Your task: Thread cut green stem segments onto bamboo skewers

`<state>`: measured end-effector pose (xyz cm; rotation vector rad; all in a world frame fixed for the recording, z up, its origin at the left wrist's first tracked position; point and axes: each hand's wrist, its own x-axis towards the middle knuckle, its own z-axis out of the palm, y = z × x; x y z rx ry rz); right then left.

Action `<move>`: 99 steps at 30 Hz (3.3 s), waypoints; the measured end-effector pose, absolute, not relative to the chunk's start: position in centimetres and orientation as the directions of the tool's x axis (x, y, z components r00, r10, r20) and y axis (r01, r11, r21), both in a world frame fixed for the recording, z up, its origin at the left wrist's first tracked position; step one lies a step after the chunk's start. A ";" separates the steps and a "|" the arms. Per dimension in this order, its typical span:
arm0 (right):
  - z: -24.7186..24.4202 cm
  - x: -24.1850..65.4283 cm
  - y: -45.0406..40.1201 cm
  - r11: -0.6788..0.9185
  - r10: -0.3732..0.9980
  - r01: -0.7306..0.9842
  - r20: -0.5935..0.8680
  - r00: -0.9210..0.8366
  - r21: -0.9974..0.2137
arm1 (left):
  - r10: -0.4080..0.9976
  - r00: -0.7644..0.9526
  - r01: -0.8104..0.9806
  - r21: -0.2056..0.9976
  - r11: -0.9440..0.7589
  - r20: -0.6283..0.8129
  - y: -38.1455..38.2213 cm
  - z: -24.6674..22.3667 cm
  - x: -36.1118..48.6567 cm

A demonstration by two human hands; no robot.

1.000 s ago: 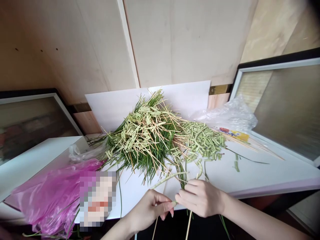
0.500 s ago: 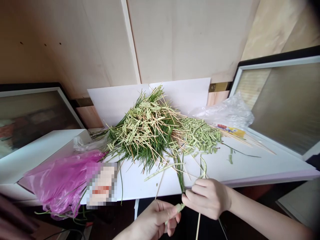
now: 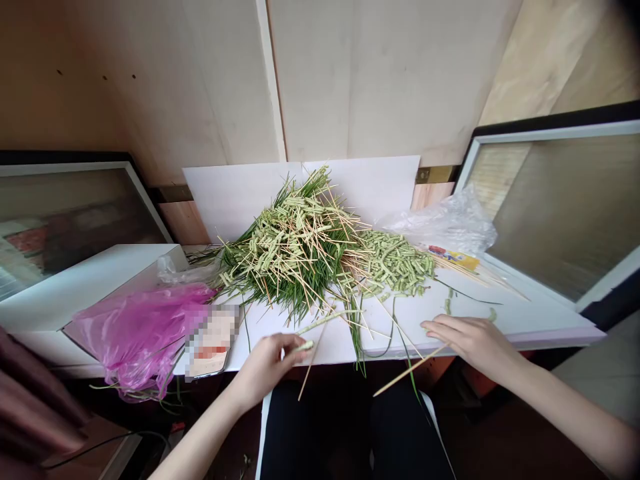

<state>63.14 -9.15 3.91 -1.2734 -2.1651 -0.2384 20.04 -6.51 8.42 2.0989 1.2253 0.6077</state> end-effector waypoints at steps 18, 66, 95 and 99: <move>7.3 47.5 -1.4 0.103 0.847 0.277 -0.062 -0.528 -0.955 | 0.667 0.637 0.365 0.612 -0.702 0.385 -1.6 8.9 23.3; 5.5 56.1 -2.3 0.751 0.549 0.653 0.640 -0.537 -0.096 | 0.713 0.634 0.539 0.833 -0.127 -0.301 -2.0 5.6 18.1; 6.4 48.1 -0.2 0.186 0.813 0.174 0.051 -0.581 -0.967 | 0.544 0.693 0.356 0.431 -0.829 0.474 1.0 9.4 25.6; 7.0 49.0 0.6 0.152 0.769 0.229 -0.031 -0.639 -0.961 | 0.593 0.670 0.395 0.462 -0.794 0.447 1.9 9.4 24.4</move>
